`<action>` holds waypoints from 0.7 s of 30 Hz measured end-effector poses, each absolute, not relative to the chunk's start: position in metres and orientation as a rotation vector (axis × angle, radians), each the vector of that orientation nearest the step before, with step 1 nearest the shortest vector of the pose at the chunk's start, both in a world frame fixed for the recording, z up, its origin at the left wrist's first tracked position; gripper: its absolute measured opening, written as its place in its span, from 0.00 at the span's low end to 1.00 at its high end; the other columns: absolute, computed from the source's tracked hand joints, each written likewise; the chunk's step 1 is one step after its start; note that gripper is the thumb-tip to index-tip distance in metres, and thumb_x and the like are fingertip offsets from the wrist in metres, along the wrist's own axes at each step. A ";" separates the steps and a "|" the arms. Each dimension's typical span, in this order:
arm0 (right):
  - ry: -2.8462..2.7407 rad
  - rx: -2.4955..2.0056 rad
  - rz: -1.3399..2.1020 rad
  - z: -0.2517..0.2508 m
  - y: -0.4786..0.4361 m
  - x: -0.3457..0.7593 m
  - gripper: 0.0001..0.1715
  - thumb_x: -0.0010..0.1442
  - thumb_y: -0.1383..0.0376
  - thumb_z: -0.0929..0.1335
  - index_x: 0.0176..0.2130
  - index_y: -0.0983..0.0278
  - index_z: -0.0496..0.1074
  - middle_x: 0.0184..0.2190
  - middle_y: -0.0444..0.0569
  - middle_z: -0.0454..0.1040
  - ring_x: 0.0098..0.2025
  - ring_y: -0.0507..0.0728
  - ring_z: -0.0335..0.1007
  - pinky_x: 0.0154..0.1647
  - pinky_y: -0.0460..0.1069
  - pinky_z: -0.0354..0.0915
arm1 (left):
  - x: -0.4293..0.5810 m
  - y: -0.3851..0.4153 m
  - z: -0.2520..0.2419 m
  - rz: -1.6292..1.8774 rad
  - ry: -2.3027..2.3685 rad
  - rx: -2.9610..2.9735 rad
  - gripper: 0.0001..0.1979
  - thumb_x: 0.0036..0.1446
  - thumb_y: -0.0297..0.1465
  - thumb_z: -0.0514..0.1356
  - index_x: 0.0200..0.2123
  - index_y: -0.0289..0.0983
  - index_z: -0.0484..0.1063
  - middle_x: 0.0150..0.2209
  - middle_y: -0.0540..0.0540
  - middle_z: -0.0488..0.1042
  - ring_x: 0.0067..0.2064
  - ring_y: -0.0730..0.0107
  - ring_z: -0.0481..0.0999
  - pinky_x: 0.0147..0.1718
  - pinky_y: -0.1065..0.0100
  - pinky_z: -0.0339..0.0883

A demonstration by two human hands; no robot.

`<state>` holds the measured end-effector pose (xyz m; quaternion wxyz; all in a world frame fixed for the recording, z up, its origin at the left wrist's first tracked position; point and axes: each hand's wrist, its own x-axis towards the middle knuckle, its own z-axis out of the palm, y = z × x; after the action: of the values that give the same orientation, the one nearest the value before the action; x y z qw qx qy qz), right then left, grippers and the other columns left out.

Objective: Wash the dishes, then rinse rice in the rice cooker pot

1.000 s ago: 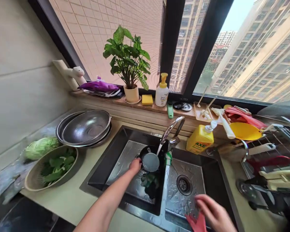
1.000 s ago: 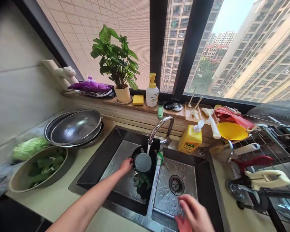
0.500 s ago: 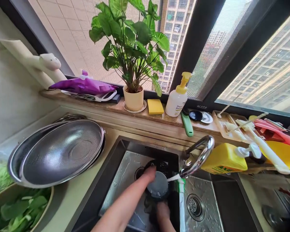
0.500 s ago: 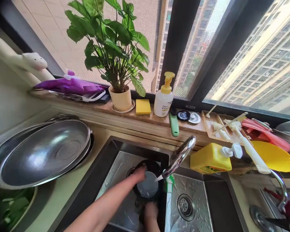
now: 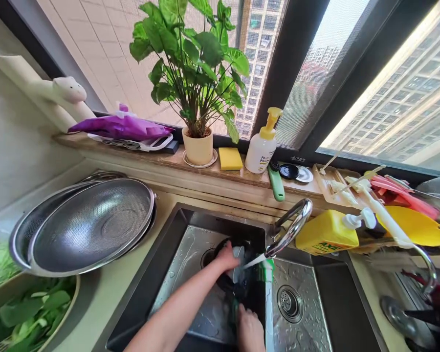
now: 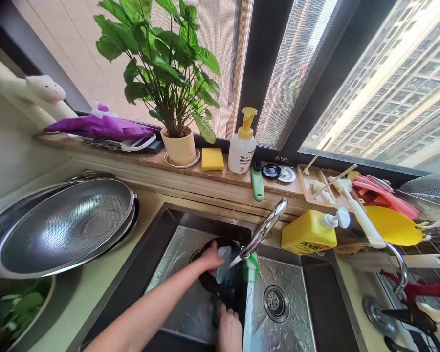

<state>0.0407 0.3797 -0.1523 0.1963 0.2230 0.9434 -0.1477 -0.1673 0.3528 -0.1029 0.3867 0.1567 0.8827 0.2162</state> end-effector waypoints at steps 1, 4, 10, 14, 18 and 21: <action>2.685 0.610 -0.435 -0.145 0.382 0.049 0.24 0.53 0.77 0.60 0.45 0.63 0.74 0.41 0.59 0.77 0.44 0.64 0.74 0.42 0.55 0.69 | -0.171 0.349 -0.095 0.534 2.292 0.428 0.37 0.46 0.34 0.61 0.59 0.30 0.54 0.46 0.31 0.74 0.47 0.48 0.76 0.44 0.58 0.69; 2.857 0.554 -0.813 -0.125 0.391 0.066 0.14 0.53 0.66 0.64 0.41 0.62 0.73 0.46 0.59 0.74 0.49 0.64 0.71 0.47 0.53 0.67 | -0.176 0.334 -0.071 0.487 2.393 0.491 0.34 0.46 0.35 0.61 0.56 0.34 0.58 0.49 0.31 0.72 0.51 0.44 0.72 0.46 0.55 0.66; 2.762 0.937 -1.469 -0.085 0.401 0.052 0.26 0.63 0.47 0.52 0.37 0.59 0.67 0.31 0.51 0.75 0.33 0.58 0.73 0.35 0.49 0.68 | -0.162 0.301 -0.049 0.541 2.443 0.481 0.25 0.51 0.36 0.57 0.52 0.34 0.60 0.47 0.32 0.74 0.50 0.45 0.74 0.46 0.57 0.65; 2.796 0.960 -1.586 -0.069 0.419 0.034 0.30 0.58 0.41 0.56 0.38 0.61 0.69 0.35 0.52 0.76 0.38 0.59 0.73 0.40 0.50 0.67 | -0.146 0.286 -0.054 0.679 2.349 0.380 0.21 0.57 0.39 0.52 0.51 0.37 0.59 0.44 0.38 0.77 0.30 0.58 0.80 0.30 0.64 0.69; 2.780 1.187 -1.687 -0.055 0.441 0.012 0.31 0.56 0.40 0.57 0.37 0.62 0.69 0.33 0.50 0.76 0.38 0.60 0.73 0.41 0.52 0.67 | -0.127 0.286 -0.062 0.839 2.281 0.315 0.18 0.61 0.39 0.48 0.50 0.37 0.58 0.45 0.39 0.77 0.31 0.62 0.80 0.30 0.67 0.68; 2.819 0.903 -1.792 -0.045 0.443 -0.012 0.26 0.60 0.47 0.58 0.42 0.63 0.70 0.40 0.53 0.76 0.44 0.60 0.71 0.47 0.53 0.67 | -0.112 0.299 -0.065 1.001 2.250 0.323 0.14 0.62 0.38 0.49 0.49 0.39 0.59 0.46 0.42 0.77 0.45 0.64 0.78 0.42 0.70 0.67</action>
<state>-0.0117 0.4428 -0.0450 -0.1587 0.2577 0.8044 -0.5112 -0.1120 0.2995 -0.0648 0.3231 0.1229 0.8573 0.3815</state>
